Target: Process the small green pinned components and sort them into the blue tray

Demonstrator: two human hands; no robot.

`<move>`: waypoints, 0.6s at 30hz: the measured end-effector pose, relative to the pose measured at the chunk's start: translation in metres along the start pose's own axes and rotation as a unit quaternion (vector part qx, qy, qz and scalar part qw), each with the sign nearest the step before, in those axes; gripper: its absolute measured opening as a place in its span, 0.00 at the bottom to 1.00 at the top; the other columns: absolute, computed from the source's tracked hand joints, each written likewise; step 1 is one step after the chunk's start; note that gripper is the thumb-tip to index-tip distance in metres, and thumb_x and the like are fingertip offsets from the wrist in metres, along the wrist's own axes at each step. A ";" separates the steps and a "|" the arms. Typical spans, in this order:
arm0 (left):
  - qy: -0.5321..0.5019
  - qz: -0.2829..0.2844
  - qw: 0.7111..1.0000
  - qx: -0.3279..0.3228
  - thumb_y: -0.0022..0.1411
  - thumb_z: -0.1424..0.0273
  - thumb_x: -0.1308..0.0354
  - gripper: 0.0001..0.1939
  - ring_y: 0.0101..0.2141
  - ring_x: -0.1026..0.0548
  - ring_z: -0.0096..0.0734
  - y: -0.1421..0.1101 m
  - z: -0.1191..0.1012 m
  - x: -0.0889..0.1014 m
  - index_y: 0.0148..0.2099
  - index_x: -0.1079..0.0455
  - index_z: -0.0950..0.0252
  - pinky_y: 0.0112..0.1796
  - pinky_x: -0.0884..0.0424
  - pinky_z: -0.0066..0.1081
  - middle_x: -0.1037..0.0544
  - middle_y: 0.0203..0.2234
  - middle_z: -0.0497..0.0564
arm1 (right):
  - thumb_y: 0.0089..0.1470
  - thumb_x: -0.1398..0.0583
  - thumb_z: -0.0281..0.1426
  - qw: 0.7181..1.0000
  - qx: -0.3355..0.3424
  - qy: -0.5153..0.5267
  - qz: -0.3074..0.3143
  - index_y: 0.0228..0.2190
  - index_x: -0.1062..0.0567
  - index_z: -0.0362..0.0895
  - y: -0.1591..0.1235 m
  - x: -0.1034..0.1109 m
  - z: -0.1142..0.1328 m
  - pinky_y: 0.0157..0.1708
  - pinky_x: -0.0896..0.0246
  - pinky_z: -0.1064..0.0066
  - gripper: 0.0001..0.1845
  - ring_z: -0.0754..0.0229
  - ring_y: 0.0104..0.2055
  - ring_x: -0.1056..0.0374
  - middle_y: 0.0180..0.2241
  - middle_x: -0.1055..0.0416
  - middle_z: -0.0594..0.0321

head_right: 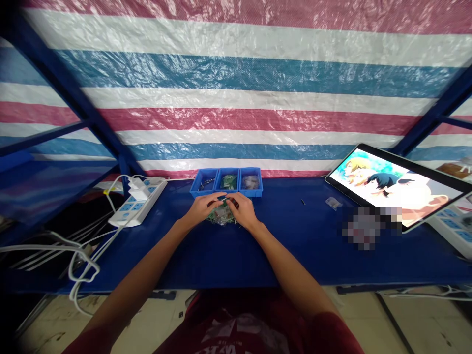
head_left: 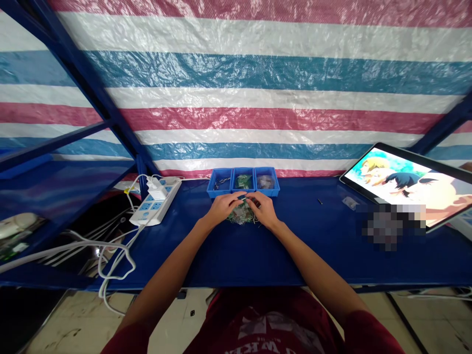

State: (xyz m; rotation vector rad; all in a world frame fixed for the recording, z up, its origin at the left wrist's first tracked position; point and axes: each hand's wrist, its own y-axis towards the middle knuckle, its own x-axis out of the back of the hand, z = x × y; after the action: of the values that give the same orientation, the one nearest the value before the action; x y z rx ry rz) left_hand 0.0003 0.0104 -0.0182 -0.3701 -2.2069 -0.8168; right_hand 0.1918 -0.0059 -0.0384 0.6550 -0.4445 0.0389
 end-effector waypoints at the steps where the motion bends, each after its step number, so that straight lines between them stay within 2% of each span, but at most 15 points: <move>1: 0.006 0.001 1.000 -0.001 0.67 0.62 0.49 0.18 0.32 0.23 0.33 0.000 -0.001 0.000 0.56 0.30 0.60 0.38 0.30 0.28 0.20 0.30 0.49 | 0.60 0.46 0.39 1.000 -0.001 0.001 0.000 0.39 0.24 0.44 0.000 0.000 0.000 0.30 0.36 0.70 0.15 0.61 0.28 0.34 0.33 0.27 0.58; 4: 0.000 -0.005 1.000 0.006 0.66 0.59 0.48 0.19 0.31 0.24 0.32 0.000 -0.004 0.001 0.54 0.29 0.59 0.37 0.30 0.28 0.21 0.29 0.49 | 0.61 0.46 0.40 1.000 0.000 0.002 0.007 0.36 0.24 0.45 0.000 0.001 0.002 0.31 0.36 0.69 0.15 0.60 0.29 0.33 0.32 0.27 0.59; 8: -0.075 -0.041 0.996 0.040 0.64 0.59 0.46 0.19 0.26 0.25 0.30 0.001 -0.010 0.003 0.53 0.29 0.62 0.34 0.29 0.27 0.22 0.24 0.47 | 0.61 0.47 0.41 1.000 -0.019 0.010 0.006 0.32 0.25 0.44 0.002 0.003 0.007 0.31 0.37 0.69 0.17 0.60 0.29 0.32 0.30 0.27 0.59; 11: -0.121 -0.082 0.987 0.061 0.61 0.60 0.42 0.15 0.29 0.23 0.33 0.002 -0.014 0.004 0.44 0.24 0.65 0.33 0.28 0.29 0.20 0.27 0.51 | 0.60 0.47 0.42 0.998 -0.056 0.033 -0.017 0.32 0.26 0.44 0.003 0.003 0.009 0.29 0.38 0.70 0.17 0.60 0.26 0.33 0.27 0.28 0.60; 14: -0.104 -0.091 0.989 0.058 0.60 0.61 0.41 0.13 0.29 0.23 0.34 0.003 -0.014 0.006 0.33 0.24 0.65 0.32 0.29 0.29 0.19 0.27 0.52 | 0.60 0.47 0.42 0.997 -0.066 0.034 -0.020 0.32 0.26 0.43 0.003 0.002 0.008 0.29 0.38 0.70 0.17 0.60 0.25 0.34 0.25 0.29 0.61; 16: -0.071 -0.133 0.987 0.064 0.61 0.61 0.42 0.13 0.27 0.24 0.32 0.006 -0.010 0.010 0.32 0.24 0.65 0.32 0.29 0.29 0.20 0.26 0.51 | 0.61 0.48 0.42 0.997 -0.071 0.028 -0.018 0.36 0.25 0.44 0.003 0.001 0.007 0.29 0.38 0.70 0.17 0.61 0.25 0.34 0.26 0.29 0.62; 18: -0.014 -0.222 0.971 0.086 0.62 0.61 0.44 0.14 0.26 0.25 0.31 0.010 -0.003 0.015 0.34 0.23 0.65 0.33 0.30 0.28 0.20 0.26 0.50 | 0.61 0.49 0.41 0.997 -0.076 0.024 -0.018 0.41 0.26 0.44 0.002 0.001 0.006 0.29 0.37 0.70 0.18 0.61 0.24 0.34 0.27 0.29 0.62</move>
State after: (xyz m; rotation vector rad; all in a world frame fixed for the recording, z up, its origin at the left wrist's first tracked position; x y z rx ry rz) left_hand -0.0037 0.0164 -0.0016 0.2098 -2.4022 -0.8410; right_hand 0.1899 -0.0075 -0.0327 0.5113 -0.3845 -0.0130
